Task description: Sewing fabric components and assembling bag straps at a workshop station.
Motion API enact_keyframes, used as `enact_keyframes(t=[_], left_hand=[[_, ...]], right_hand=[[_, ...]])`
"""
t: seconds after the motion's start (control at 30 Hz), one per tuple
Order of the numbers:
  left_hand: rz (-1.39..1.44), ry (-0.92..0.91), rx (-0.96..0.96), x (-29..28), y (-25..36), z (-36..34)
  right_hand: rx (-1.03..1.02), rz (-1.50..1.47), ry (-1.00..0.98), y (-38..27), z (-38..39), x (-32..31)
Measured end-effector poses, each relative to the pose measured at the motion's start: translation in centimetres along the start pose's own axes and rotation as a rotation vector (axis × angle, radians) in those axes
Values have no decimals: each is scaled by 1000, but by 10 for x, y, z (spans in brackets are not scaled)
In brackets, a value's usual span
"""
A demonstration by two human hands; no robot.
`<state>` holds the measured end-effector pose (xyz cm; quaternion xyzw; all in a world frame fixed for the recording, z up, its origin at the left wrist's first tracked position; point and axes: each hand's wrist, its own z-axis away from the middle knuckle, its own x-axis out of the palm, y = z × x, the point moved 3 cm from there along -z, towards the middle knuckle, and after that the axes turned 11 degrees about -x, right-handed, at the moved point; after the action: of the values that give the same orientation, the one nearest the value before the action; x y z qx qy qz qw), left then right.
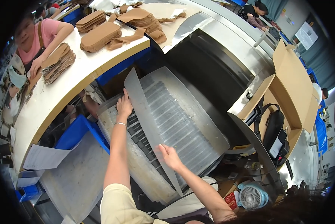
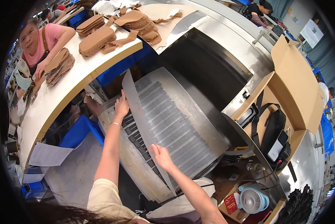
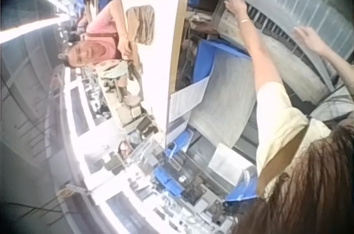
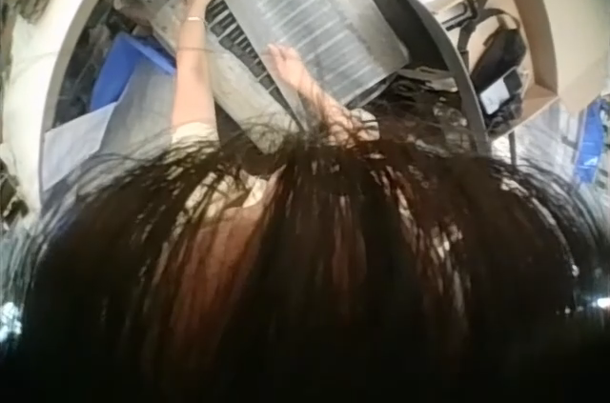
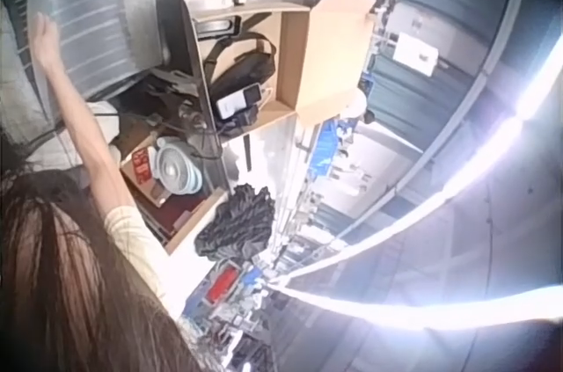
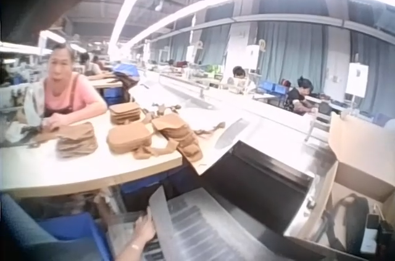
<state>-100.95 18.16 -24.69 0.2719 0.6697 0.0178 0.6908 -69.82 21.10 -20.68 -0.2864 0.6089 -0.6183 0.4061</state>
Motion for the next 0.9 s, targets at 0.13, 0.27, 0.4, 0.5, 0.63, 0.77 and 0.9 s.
enact_keyframes(t=[0.13, 0.27, 0.4, 0.5, 0.63, 0.77, 0.9], left_hand=[[-94, -86, -93, -10, -11, -10], [128, 73, -61, -13, 0, -18], [366, 1, -63, -14, -12, -29], [260, 20, -40, -14, 2, -29], [35, 49, -42, 12, -35, -28], [-175, -77, -21, 10, -24, -8], [-294, -6, -16, 4, -20, 7]], right_hand=[[18, 73, -34, -5, 0, 2], [-15, 130, -23, 3, 1, -1], [0, 89, -58, -1, 2, 1], [-8, 98, -26, 0, 2, -6], [62, -5, -28, -7, 9, -8], [189, -226, 197, -42, 40, -61], [135, -269, 305, -66, 54, -79]])
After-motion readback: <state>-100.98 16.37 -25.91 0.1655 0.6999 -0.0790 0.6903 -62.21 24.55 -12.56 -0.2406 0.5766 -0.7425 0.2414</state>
